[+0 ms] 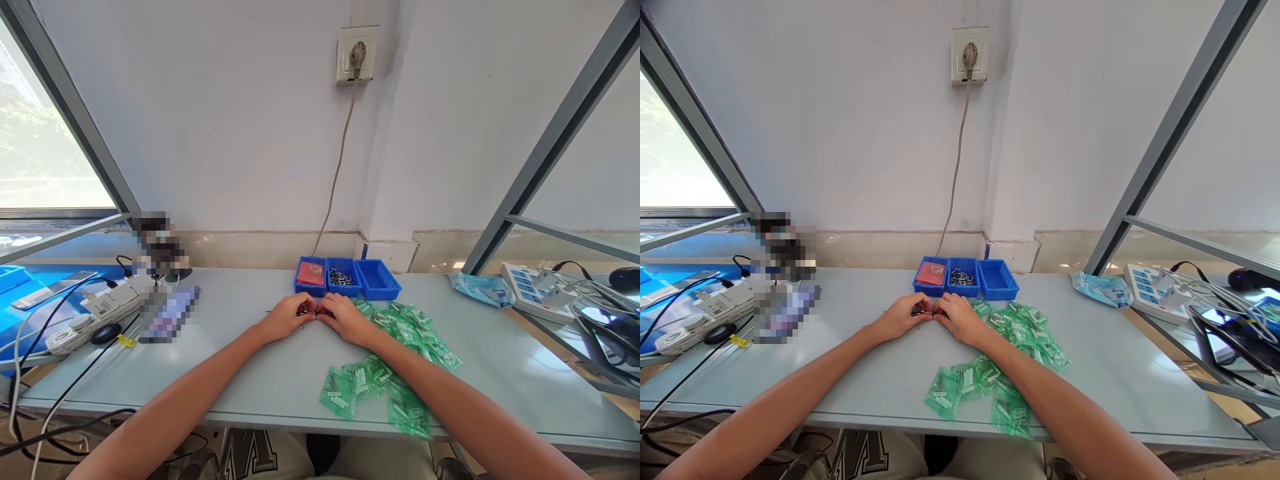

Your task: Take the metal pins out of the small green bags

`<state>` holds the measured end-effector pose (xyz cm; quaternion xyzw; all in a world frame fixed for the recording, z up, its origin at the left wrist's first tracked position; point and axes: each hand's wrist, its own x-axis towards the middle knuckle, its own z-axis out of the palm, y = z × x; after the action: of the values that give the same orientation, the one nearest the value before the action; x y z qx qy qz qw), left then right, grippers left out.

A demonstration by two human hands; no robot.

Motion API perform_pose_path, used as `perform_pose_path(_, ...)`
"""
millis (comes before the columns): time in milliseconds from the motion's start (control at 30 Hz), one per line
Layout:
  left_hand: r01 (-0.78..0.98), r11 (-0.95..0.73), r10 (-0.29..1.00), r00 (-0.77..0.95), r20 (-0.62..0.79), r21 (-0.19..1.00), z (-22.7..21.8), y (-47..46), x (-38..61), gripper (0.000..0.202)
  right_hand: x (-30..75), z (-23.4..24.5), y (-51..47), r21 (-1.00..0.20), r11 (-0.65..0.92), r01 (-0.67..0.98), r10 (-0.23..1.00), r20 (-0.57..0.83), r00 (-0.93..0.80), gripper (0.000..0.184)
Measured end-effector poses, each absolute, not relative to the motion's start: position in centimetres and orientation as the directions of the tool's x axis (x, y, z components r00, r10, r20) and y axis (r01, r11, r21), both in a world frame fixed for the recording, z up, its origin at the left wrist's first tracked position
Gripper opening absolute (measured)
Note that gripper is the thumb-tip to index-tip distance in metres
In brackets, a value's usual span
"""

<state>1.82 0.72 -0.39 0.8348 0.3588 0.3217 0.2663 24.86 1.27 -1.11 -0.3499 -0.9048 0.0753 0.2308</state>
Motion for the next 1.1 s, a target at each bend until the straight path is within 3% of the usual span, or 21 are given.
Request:
perform_pose_path(167,0.411,-0.604,0.766,0.537,0.354,0.683,-0.6,1.1,1.8,0.02,24.7,-1.1,1.3,-0.3,0.759,0.578,0.651,0.379,-0.658,0.005)
perform_pose_path(400,0.401,-0.598,0.767,0.537,0.351,0.694,-1.0,1.4,1.6,0.023,24.5,-0.4,0.7,-0.18,0.728,0.662,0.678,0.338,-0.653,0.01)
perform_pose_path(800,0.526,-0.755,0.654,0.653,0.382,0.392,-0.8,1.4,1.5,0.018,24.9,0.0,1.1,-0.096,0.739,0.667,0.661,0.294,-0.691,0.01)
perform_pose_path(1100,0.577,-0.769,0.639,0.686,0.348,0.276,1.0,0.6,0.9,0.027,24.3,-0.2,1.9,-0.109,0.763,0.637,0.627,0.366,-0.688,0.009)
